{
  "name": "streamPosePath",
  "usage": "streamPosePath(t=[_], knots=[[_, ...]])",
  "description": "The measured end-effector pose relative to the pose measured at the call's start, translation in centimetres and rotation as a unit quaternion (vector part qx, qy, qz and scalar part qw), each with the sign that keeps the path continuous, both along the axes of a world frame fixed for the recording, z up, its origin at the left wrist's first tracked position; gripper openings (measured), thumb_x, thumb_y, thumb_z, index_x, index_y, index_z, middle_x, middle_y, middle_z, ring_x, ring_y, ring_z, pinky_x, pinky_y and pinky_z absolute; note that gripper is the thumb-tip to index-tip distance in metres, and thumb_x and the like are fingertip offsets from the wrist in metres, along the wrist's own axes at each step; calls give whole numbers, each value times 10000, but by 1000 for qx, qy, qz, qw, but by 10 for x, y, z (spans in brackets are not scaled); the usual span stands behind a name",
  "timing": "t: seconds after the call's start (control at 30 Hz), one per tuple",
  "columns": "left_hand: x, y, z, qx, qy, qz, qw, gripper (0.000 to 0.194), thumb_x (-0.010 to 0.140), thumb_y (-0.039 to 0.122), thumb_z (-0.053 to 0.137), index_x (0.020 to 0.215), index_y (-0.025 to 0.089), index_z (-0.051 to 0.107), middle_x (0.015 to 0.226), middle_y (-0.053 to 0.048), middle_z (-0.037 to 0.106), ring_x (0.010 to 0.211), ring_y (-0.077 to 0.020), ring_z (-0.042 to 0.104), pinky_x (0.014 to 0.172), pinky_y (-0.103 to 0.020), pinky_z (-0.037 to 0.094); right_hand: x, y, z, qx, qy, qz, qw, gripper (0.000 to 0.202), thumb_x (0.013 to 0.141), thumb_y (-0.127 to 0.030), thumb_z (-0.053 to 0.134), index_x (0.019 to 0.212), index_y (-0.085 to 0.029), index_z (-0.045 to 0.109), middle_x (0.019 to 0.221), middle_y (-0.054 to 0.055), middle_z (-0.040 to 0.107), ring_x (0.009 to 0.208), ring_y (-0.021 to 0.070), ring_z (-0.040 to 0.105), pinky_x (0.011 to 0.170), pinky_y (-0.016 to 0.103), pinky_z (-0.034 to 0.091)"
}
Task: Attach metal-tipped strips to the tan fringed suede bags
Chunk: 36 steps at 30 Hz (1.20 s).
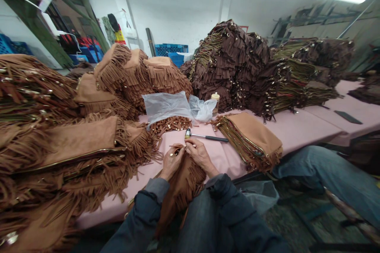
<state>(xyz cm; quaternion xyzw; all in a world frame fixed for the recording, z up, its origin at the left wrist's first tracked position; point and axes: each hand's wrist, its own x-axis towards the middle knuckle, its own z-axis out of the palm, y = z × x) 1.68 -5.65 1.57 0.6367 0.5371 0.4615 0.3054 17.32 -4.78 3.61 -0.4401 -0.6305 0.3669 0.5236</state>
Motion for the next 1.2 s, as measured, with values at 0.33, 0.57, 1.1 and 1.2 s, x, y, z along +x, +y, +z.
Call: streamPosePath(t=[0.33,0.57,1.1,1.2], knots=[[-4,-6,10,3,-111,-44,993,296,883,440,614,1032,185,643,1029,-60,697,966,-203,661,887,-306,533,-7,14,-22,-111,92,69,987,269,825,-348,606,984,-156,706,867,19,679,799,158,594,749,239,445],[4,1,7,20,90,-13,996,218,932,406,532,997,230,643,993,-39,669,932,-199,633,827,-302,479,-2,21,-25,-105,-55,-7,993,224,872,-299,526,943,-183,704,893,35,689,829,178,602,753,261,430],[14,7,-1,-1,311,52,949,178,925,359,532,913,243,666,939,-53,656,950,-234,591,732,-312,405,77,46,2,16,-572,-67,818,230,1012,-287,447,1066,-161,632,1085,136,607,1030,228,529,831,313,382],[14,5,-3,13,319,40,947,193,950,342,494,952,235,655,963,-63,646,985,-235,582,771,-316,422,80,19,3,-10,-519,-51,853,261,1036,-320,386,1071,-174,599,970,95,654,865,194,582,720,289,352]])
